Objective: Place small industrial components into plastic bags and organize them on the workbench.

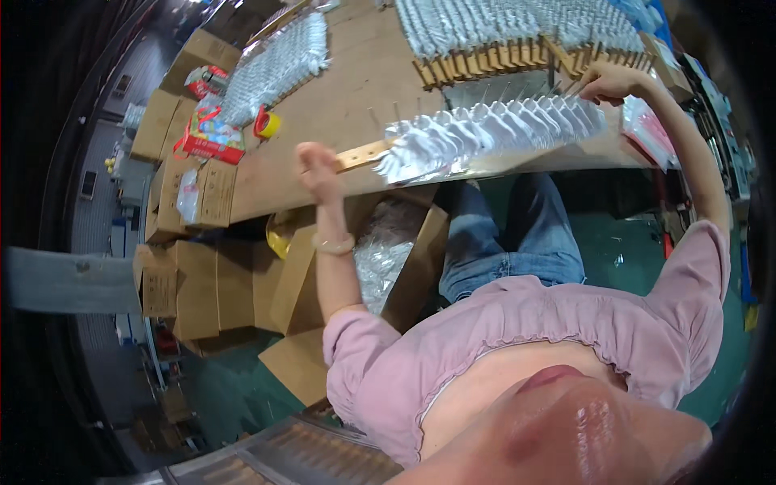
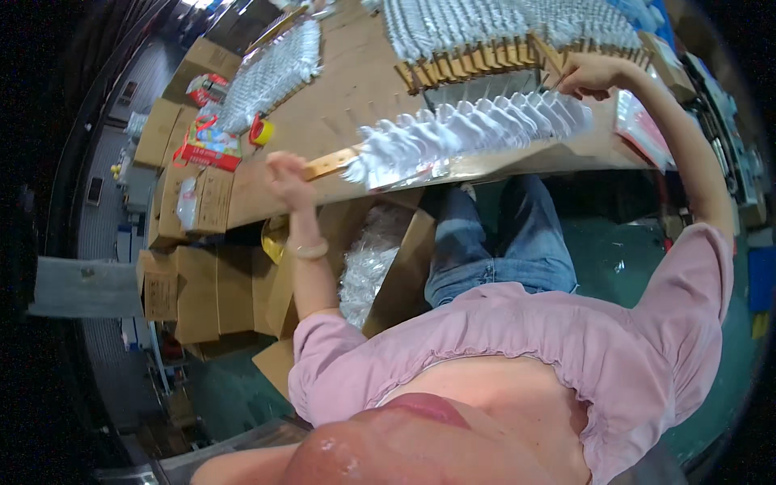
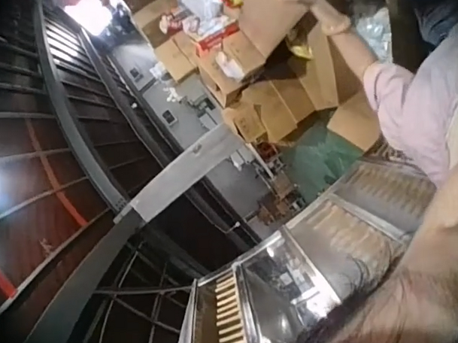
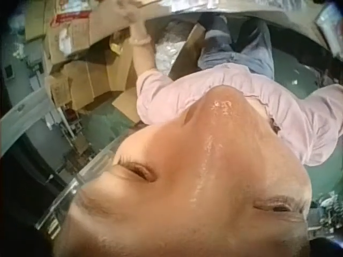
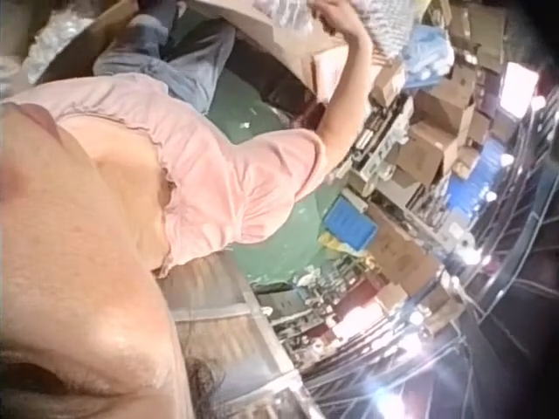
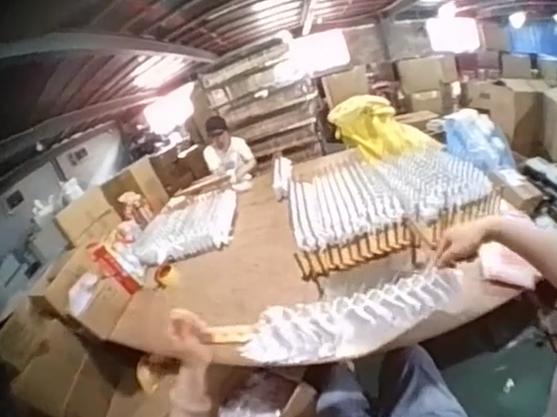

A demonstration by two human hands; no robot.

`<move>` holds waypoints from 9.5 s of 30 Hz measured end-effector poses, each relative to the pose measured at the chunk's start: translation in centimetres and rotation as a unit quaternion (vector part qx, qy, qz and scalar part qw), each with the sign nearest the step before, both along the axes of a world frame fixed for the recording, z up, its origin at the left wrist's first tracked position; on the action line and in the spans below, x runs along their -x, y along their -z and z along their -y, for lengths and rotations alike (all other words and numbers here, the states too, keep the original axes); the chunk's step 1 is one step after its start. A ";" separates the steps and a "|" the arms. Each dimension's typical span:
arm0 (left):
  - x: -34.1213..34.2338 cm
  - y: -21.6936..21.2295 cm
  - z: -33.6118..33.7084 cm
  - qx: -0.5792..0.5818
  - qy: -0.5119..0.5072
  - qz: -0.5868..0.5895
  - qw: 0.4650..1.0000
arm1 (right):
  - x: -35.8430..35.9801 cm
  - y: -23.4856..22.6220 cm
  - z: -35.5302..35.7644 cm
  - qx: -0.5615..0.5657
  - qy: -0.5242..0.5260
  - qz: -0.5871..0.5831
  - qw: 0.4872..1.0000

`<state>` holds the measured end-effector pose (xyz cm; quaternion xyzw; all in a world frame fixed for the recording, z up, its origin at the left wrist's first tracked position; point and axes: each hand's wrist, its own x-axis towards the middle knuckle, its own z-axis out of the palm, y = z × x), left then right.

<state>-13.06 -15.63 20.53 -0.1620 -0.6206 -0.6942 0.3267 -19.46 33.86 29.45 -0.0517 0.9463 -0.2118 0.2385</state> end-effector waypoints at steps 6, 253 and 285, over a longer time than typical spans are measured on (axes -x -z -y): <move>8.9 12.5 -5.2 0.339 -0.206 -0.056 0.916 | 1.0 11.9 -9.7 -0.062 -0.059 -0.227 0.970; -4.8 13.0 -16.0 0.526 0.115 -0.072 0.840 | -9.2 21.3 4.9 0.122 -0.382 -0.366 0.839; -8.3 16.9 -14.3 0.044 0.150 0.199 0.967 | -11.6 26.5 9.7 0.449 -0.102 -0.088 0.883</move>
